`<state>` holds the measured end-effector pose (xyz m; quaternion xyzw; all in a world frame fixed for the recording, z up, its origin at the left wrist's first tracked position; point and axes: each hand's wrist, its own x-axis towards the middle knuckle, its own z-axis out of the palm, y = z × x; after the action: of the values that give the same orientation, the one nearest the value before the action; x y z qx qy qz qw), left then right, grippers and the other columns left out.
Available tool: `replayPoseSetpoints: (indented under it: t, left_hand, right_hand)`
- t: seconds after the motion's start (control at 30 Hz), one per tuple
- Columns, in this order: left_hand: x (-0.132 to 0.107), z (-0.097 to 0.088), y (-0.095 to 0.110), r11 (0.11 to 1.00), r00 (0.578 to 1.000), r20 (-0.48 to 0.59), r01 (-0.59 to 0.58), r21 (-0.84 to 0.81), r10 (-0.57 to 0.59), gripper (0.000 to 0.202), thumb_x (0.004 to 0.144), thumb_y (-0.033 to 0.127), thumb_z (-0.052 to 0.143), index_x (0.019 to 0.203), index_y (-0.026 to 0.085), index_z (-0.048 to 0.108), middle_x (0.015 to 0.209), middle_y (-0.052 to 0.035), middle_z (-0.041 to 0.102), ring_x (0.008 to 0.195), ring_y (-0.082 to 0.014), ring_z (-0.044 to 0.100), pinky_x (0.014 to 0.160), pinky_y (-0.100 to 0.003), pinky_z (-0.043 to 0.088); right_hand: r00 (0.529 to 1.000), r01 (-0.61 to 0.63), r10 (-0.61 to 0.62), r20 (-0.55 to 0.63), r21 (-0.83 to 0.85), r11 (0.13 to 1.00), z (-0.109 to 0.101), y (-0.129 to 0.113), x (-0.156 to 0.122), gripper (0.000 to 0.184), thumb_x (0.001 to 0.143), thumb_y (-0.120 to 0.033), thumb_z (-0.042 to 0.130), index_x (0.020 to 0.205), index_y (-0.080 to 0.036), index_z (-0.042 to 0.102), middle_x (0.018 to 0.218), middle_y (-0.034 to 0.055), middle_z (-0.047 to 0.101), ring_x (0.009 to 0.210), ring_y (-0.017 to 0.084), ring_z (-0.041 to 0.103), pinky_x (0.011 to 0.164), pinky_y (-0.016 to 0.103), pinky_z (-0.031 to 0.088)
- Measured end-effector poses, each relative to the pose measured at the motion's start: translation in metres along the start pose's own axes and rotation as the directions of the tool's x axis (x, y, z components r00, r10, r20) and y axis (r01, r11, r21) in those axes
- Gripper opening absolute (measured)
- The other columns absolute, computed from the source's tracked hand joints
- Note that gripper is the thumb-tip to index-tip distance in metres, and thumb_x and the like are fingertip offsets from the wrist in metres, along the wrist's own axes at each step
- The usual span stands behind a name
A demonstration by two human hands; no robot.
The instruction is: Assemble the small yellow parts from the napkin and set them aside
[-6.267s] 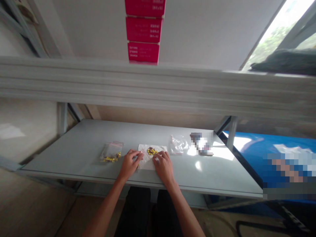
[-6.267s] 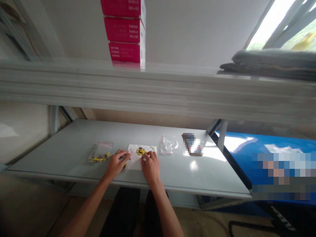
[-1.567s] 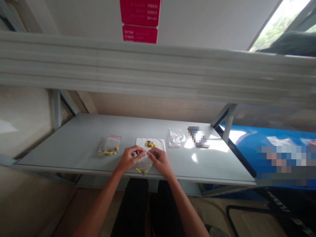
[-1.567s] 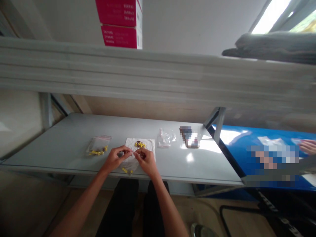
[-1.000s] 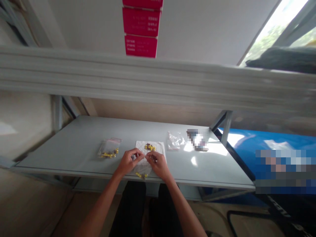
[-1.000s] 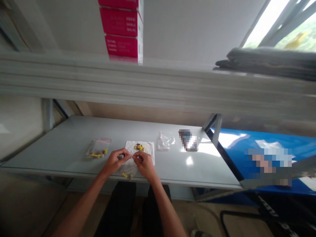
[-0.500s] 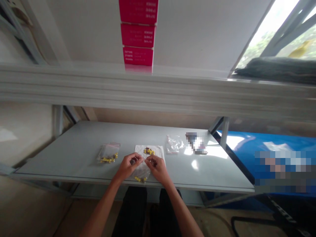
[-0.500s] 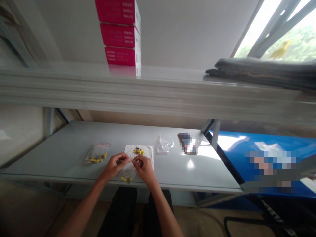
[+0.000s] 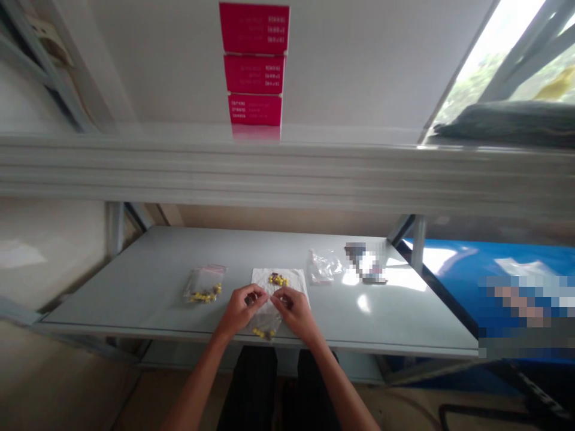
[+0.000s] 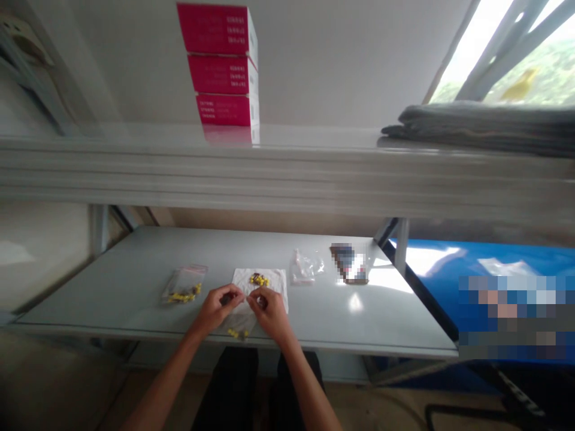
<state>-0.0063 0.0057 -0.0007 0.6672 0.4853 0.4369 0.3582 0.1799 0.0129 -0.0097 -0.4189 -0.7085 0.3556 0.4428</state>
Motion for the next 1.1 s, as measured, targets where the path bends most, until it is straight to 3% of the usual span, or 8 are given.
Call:
replayPoseSetpoints:
  t: [0.2, 0.5, 0.73, 1.1]
  left_hand:
    - [0.0009, -0.0003, 0.002, 1.0, 0.999, 0.032, -0.015, -0.001, 0.015, 0.025, 0.088, 0.04, 0.064, 0.081, 0.017, 0.07, 0.076, -0.002, 0.069, 0.071, -0.0159, 0.058, 0.069, -0.025, 0.045]
    - [-0.0022, 0.0002, -0.0026, 1.0, 0.994, -0.11, 0.023, 0.0, -0.023, 0.026, 0.088, 0.042, 0.062, 0.083, 0.017, 0.068, 0.082, -0.0041, 0.07, 0.079, -0.0189, 0.062, 0.076, -0.028, 0.048]
    - [-0.0001, -0.0012, 0.0005, 1.0, 1.0, 0.012, 0.006, -0.015, -0.006, 0.028, 0.086, 0.043, 0.065, 0.086, 0.016, 0.073, 0.079, -0.0039, 0.071, 0.073, -0.0174, 0.06, 0.07, -0.026, 0.047]
    - [-0.0001, -0.0016, -0.0027, 1.0, 1.0, -0.004, 0.005, 0.015, -0.005, 0.026, 0.088, 0.041, 0.064, 0.082, 0.016, 0.071, 0.077, -0.0031, 0.07, 0.075, -0.018, 0.062, 0.072, -0.027, 0.046]
  right_hand:
    - [0.999, 0.025, -0.025, 0.02, 0.009, 1.0, -0.0027, -0.0008, -0.0011, 0.024, 0.093, -0.035, 0.057, 0.083, -0.017, 0.068, 0.074, 0.0023, 0.063, 0.064, 0.014, 0.05, 0.061, 0.025, 0.039]
    - [0.998, -0.041, 0.041, -0.037, 0.002, 0.999, 0.0005, 0.0051, 0.0015, 0.028, 0.092, -0.04, 0.058, 0.085, -0.015, 0.068, 0.07, 0.0025, 0.062, 0.057, 0.012, 0.044, 0.056, 0.025, 0.035]
    - [1.0, 0.007, -0.007, -0.008, -0.019, 1.0, -0.0005, 0.0024, -0.0002, 0.024, 0.093, -0.037, 0.056, 0.084, -0.017, 0.067, 0.069, 0.0013, 0.06, 0.059, 0.013, 0.044, 0.057, 0.025, 0.036]
    - [1.0, 0.013, -0.013, -0.004, -0.041, 0.999, 0.001, -0.0011, 0.0012, 0.025, 0.094, -0.037, 0.057, 0.082, -0.018, 0.067, 0.072, 0.0017, 0.062, 0.061, 0.013, 0.049, 0.059, 0.025, 0.037]
